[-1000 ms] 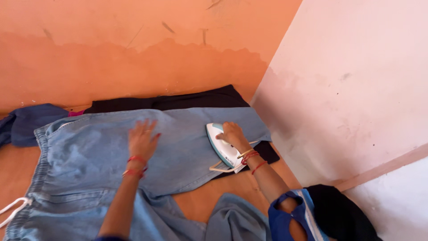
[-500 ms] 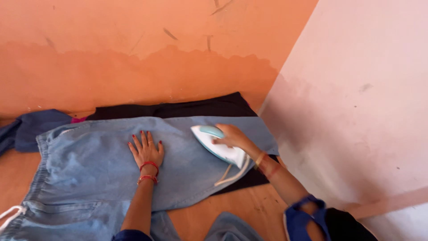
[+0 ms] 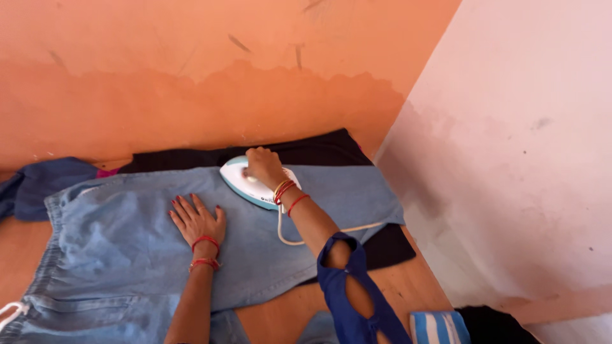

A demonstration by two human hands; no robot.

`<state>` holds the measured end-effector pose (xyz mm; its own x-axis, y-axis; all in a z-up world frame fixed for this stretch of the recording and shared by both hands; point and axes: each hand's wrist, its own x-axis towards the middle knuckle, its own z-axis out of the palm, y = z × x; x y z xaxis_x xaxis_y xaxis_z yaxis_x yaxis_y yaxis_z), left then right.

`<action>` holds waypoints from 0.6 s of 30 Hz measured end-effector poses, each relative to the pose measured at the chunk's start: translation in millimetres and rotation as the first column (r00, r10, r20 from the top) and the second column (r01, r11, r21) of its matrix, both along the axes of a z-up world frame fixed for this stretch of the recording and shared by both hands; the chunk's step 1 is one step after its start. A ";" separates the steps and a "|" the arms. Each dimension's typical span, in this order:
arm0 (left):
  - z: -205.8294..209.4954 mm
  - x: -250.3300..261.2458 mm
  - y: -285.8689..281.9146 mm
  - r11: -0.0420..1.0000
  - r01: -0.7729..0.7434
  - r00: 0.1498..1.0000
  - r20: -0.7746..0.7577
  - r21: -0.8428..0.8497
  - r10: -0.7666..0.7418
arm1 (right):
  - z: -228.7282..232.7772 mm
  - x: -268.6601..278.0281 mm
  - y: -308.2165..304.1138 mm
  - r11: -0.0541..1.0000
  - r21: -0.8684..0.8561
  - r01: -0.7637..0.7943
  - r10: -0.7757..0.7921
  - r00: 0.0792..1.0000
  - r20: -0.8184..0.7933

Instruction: The person irons a black shirt and then a pair of light blue pants on a wooden table using a handheld electric iron. The person smooths the fabric with one hand while moving the iron with the other, then switches garments and continues ironing.

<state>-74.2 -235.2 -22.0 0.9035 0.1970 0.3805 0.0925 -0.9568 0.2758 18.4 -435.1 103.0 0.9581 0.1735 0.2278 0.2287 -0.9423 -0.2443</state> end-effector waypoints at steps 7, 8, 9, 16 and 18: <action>-2.7 1.6 3.7 1.000 0.007 1.000 -0.013 0.029 -0.007 | -3.4 -33.0 -124.1 0.969 -0.055 0.240 -0.241 0.970 -0.020; -1.6 1.4 4.0 1.000 0.016 1.000 -0.005 0.025 -0.016 | -4.9 -40.9 -148.6 0.957 -0.061 0.285 -0.284 0.959 0.025; -0.2 0.7 2.8 0.999 0.026 1.000 0.002 0.025 -0.026 | -4.9 -44.8 -167.7 0.935 -0.078 0.345 -0.345 0.938 0.013; 2.6 -2.1 3.4 0.997 0.079 0.994 -0.077 0.000 -0.079 | 20.8 -106.9 -230.6 0.920 -0.003 0.393 -0.389 0.910 -0.144; 0.2 0.2 3.6 0.997 0.082 0.993 -0.080 -0.018 -0.083 | 28.7 -127.9 -231.1 0.935 0.015 0.355 -0.338 0.901 -0.272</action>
